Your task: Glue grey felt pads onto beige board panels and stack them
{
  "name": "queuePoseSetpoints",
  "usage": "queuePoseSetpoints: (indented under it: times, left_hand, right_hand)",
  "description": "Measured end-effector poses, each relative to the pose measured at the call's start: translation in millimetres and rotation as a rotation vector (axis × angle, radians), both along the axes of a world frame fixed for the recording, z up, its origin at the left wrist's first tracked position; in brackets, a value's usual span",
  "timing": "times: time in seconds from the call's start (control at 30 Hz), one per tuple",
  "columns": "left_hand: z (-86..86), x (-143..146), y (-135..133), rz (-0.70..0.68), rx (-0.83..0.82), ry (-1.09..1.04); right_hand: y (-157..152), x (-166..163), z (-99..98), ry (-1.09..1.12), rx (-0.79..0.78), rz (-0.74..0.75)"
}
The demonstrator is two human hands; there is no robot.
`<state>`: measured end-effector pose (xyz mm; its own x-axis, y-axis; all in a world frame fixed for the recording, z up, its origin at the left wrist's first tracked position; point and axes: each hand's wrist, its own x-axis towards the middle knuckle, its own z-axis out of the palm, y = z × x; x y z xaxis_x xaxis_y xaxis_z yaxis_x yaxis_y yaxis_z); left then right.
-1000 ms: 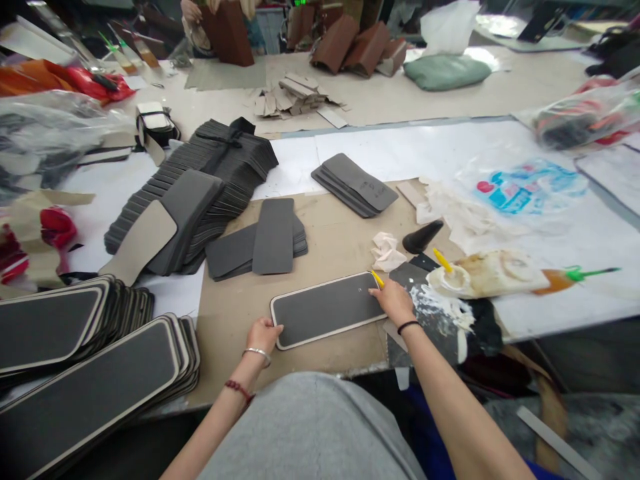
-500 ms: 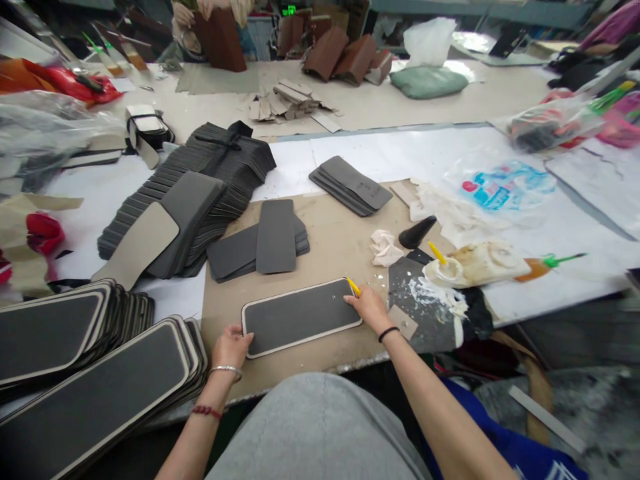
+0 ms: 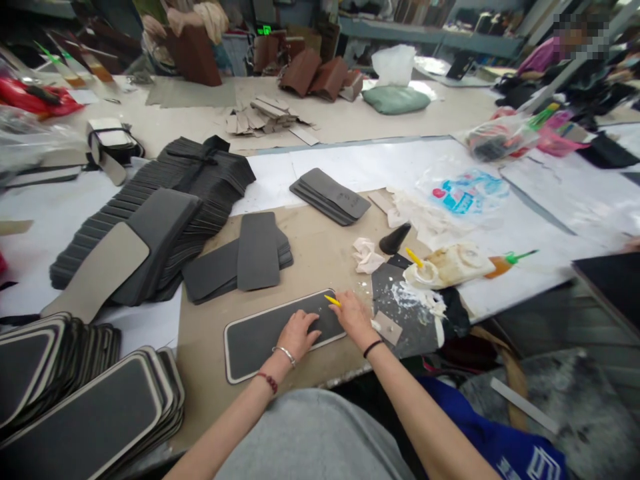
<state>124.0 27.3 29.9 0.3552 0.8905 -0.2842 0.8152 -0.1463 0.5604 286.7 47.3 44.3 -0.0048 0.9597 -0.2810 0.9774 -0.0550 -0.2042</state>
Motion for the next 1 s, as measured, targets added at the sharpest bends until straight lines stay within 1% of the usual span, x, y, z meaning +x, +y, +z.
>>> queuePoseSetpoints:
  times: [0.13, 0.3, 0.5, 0.63, 0.73, 0.83, 0.9, 0.97, 1.0]
  left_hand:
    - [-5.3, 0, 4, 0.001, -0.002, 0.033]
    - [0.4, 0, 5, 0.014, -0.044, 0.054]
    - [3.5, 4, 9, 0.050, -0.097, 0.072]
    - [5.5, 5, 11, 0.078, -0.146, 0.079]
    - [6.4, 6, 14, 0.095, -0.171, 0.076]
    - [4.8, 6, 15, 0.068, -0.169, 0.094]
    - [3.2, 6, 14, 0.049, -0.152, 0.107]
    - [2.3, 6, 13, 0.038, -0.138, 0.112]
    - [2.2, 6, 12, 0.032, -0.133, 0.112]
  right_hand:
    - [8, -3, -0.4, -0.029, -0.043, 0.023]
    - [10, -6, -3.0, -0.017, -0.010, 0.050]
    - [10, -5, -3.9, 0.024, -0.039, 0.073]
    - [19, -3, 0.0, 0.095, -0.081, 0.065]
    - [19, -5, 7.0, 0.101, -0.093, 0.078]
    - [7, -7, 14.7, 0.051, -0.069, 0.172]
    - [-1, -5, 18.5, 0.078, -0.053, 0.238]
    - [-4, 3, 21.6, 0.198, 0.020, 0.219]
    - [-2, 9, 23.4, 0.273, 0.084, 0.168]
